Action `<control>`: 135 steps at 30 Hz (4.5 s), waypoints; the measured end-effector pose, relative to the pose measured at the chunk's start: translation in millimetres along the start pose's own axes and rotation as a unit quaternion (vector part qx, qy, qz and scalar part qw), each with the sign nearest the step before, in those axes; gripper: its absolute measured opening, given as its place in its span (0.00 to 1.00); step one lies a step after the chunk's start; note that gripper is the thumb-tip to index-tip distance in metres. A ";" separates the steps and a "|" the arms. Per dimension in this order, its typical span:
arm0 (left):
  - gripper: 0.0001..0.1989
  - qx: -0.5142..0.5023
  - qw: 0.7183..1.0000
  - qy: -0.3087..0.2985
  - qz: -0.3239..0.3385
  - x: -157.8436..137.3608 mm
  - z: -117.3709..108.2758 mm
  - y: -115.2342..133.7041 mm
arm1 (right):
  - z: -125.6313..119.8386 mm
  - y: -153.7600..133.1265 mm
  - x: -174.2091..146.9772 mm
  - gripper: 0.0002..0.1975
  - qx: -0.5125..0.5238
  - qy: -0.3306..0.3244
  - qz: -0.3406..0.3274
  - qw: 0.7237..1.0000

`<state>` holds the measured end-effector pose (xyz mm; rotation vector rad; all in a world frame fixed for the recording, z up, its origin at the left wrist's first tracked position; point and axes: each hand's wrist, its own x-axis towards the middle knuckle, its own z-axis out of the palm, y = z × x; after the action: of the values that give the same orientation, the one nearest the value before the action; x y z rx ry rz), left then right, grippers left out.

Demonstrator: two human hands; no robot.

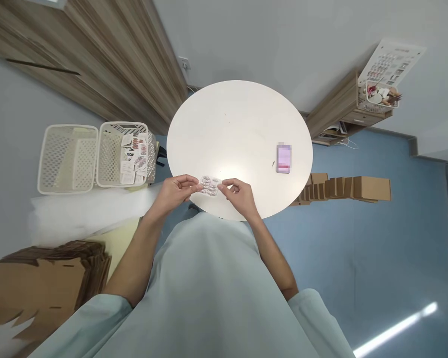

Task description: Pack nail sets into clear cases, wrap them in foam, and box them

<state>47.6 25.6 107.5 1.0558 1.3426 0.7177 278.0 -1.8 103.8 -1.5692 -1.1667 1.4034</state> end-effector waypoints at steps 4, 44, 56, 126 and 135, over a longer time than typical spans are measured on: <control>0.25 0.022 0.998 -0.058 0.017 1.7 7.7 5.7 | -6.1 -4.1 -2.5 0.14 -0.034 0.005 -0.028 0.999; 0.43 -0.194 0.978 -0.050 0.051 11.7 -101.8 -5.7 | 141.8 -46.2 -2.9 0.18 -0.152 0.151 -0.085 0.973; 0.36 -0.213 0.977 -0.029 -0.001 14.7 -78.3 -6.1 | 123.0 -48.9 10.7 0.20 0.110 0.082 0.069 0.988; 0.26 -0.123 0.989 0.080 -0.001 -1.7 -0.8 -14.9 | 45.1 2.2 6.4 0.15 0.047 0.011 0.069 0.996; 0.29 -0.098 0.992 0.066 -0.043 15.1 17.5 -44.1 | 30.1 45.7 21.6 0.13 0.045 -0.005 0.093 0.995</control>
<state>60.0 18.6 59.8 0.8003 1.3912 0.8478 255.6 1.7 49.6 -1.6416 -0.9682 1.5638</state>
